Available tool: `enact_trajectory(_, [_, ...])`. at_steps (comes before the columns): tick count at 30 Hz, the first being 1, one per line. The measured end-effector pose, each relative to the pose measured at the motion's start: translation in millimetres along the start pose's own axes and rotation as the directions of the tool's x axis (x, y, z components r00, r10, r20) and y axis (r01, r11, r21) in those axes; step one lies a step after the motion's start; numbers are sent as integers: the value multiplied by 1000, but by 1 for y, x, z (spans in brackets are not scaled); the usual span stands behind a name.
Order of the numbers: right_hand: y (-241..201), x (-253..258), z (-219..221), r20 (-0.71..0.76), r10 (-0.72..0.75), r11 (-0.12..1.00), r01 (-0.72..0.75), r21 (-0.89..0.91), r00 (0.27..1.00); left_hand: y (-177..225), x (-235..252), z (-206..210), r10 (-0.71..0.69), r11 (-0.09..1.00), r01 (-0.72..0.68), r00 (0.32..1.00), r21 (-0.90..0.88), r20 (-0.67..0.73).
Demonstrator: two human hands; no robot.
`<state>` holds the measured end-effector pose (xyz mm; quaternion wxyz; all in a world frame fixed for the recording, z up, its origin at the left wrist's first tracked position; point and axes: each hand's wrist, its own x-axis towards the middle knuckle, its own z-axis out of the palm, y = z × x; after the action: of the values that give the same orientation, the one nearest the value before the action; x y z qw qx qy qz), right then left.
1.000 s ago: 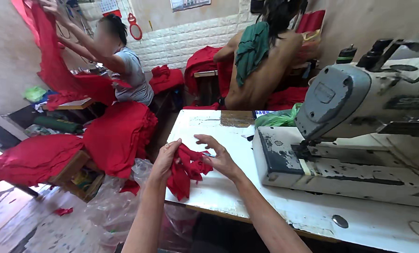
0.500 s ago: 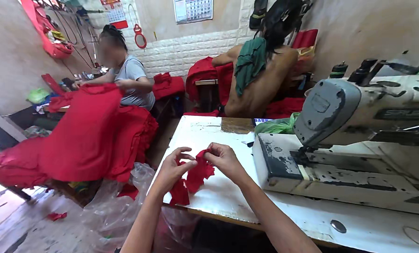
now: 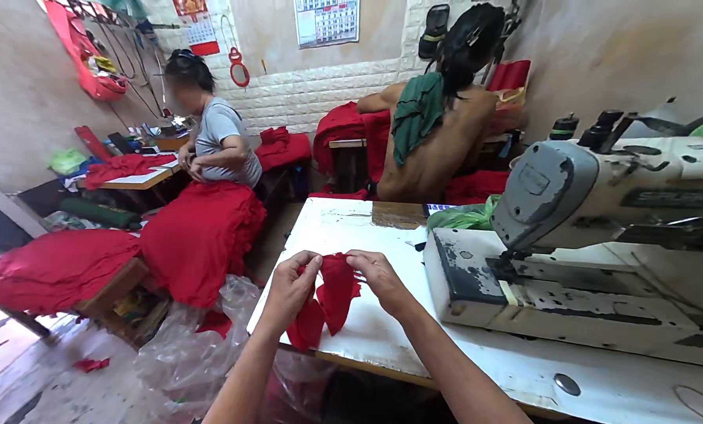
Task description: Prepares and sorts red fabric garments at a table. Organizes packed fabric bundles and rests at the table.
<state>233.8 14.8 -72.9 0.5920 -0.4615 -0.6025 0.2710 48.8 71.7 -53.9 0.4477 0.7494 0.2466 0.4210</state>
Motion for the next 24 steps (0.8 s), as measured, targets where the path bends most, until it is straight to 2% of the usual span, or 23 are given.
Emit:
enact_trajectory(4, [1,0,4,34,-6,999,5,49,999,1,-2,0,-20,999,21,999,-37,33])
enact_trajectory(8, [6,-1,10,-97,-41,999,43,22,994,1,-4,1,-31,999,31,999,-25,32])
enact_trajectory(11, [6,-1,14,-147,-33,998,39,40,989,1,-3,3,-48,995,47,999,-89,-1])
enact_trajectory(14, [0,-2,10,-117,-32,999,33,6,993,-2,-1,-1,-94,983,81,993,-164,-71])
enact_trajectory(18, [-24,-1,8,12,-41,998,42,-54,999,-7,4,-1,-254,895,150,946,-419,-203])
enact_trajectory(20, [-31,0,13,56,-45,997,48,-60,997,-4,4,6,-309,841,178,933,-510,-183])
enact_trajectory(24, [-29,9,26,4,-57,977,56,-207,998,2,-6,19,-219,849,152,973,-506,-74])
